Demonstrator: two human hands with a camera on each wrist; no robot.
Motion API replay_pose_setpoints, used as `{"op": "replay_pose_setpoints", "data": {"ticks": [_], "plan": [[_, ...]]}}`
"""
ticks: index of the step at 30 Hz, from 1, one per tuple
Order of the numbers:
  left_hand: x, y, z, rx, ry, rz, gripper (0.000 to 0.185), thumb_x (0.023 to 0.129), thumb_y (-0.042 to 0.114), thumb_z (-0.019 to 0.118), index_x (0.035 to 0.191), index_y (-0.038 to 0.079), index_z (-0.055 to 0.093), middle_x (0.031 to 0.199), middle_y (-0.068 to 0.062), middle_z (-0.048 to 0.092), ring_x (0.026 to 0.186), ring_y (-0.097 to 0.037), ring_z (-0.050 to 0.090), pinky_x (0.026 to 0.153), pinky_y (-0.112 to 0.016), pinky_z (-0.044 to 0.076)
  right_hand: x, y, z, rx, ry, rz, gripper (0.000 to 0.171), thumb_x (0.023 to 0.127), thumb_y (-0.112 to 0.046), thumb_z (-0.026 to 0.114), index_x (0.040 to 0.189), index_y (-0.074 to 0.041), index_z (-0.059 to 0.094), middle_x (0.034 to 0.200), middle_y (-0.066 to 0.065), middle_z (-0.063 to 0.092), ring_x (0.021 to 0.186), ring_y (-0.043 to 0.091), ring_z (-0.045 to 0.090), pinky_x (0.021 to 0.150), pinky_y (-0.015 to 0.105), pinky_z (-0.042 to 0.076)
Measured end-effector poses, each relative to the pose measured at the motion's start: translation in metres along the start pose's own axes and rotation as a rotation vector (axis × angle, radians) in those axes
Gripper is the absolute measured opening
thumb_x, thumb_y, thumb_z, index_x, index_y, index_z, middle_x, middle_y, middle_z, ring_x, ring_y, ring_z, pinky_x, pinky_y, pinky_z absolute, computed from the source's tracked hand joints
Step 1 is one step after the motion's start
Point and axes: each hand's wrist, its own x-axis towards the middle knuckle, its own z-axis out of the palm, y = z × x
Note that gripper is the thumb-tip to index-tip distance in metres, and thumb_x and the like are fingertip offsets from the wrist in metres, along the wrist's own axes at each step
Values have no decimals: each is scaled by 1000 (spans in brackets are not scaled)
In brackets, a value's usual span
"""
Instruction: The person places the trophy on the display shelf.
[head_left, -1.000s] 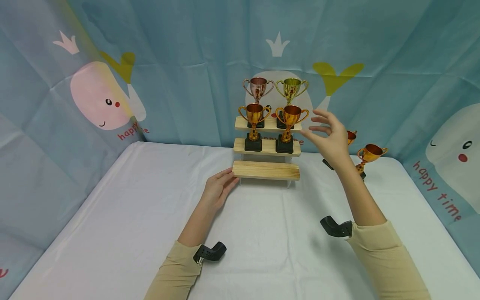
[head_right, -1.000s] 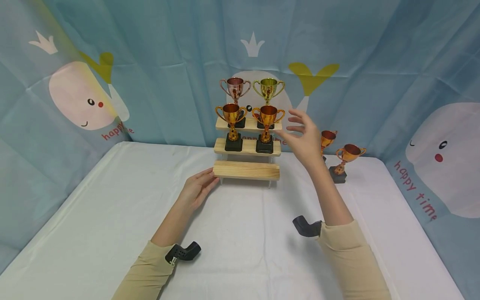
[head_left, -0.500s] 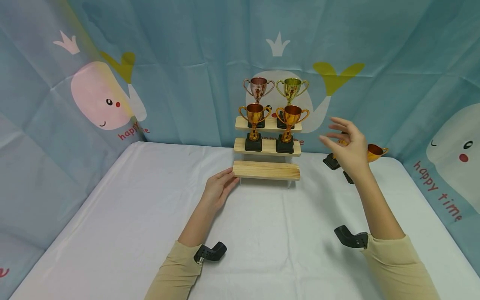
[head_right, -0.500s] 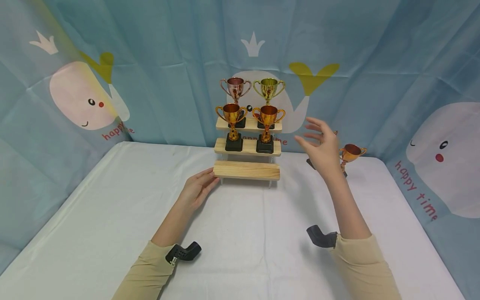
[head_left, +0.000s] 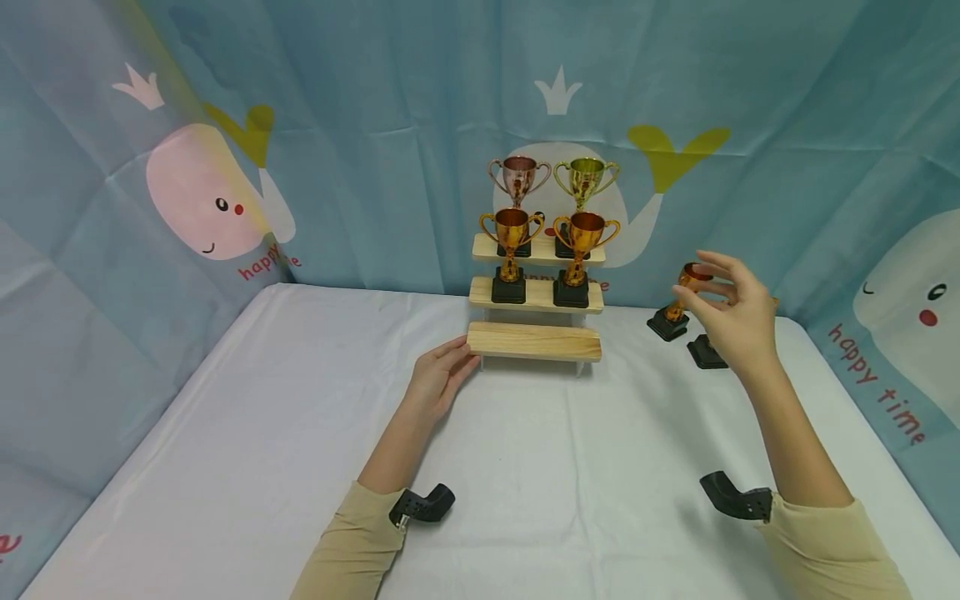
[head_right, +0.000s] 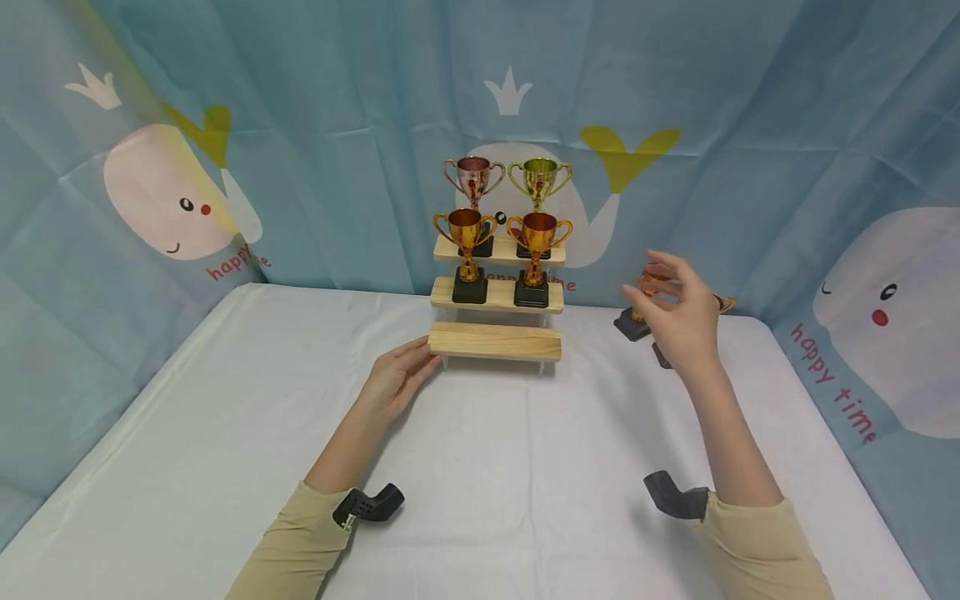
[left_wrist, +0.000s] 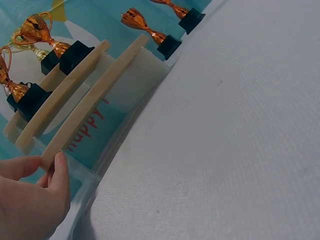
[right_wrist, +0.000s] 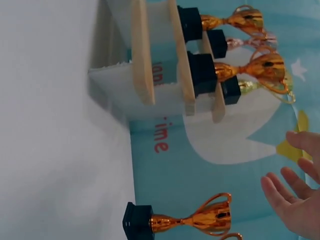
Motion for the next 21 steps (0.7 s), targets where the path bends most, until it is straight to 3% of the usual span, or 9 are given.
{"op": "replay_pose_setpoints", "data": {"ticks": [4,10,21], "plan": [[0,-1,0,-4,1,0,45,108,-1,57,151,-9,48,153,-23,47,137,-30,54,103,-23,60,-4,3,-6,-63,21,25,57,100,-20,77,152,-11,55,140,9,61,103,-11,57,86,7,49],[-1,-1,0,2,6,3,46,108,-1,56,152,-8,47,153,-23,47,138,-29,54,103,-22,60,-9,8,-17,-81,42,39,56,100,-19,76,152,-15,56,128,-16,58,102,-13,57,87,5,49],[-2,-2,-1,12,-21,24,44,109,-2,53,151,-12,46,152,-26,45,139,-33,51,107,-24,58,-13,23,-33,-158,83,82,60,100,-20,77,154,-11,54,120,-24,53,102,-11,53,93,4,52]]}}
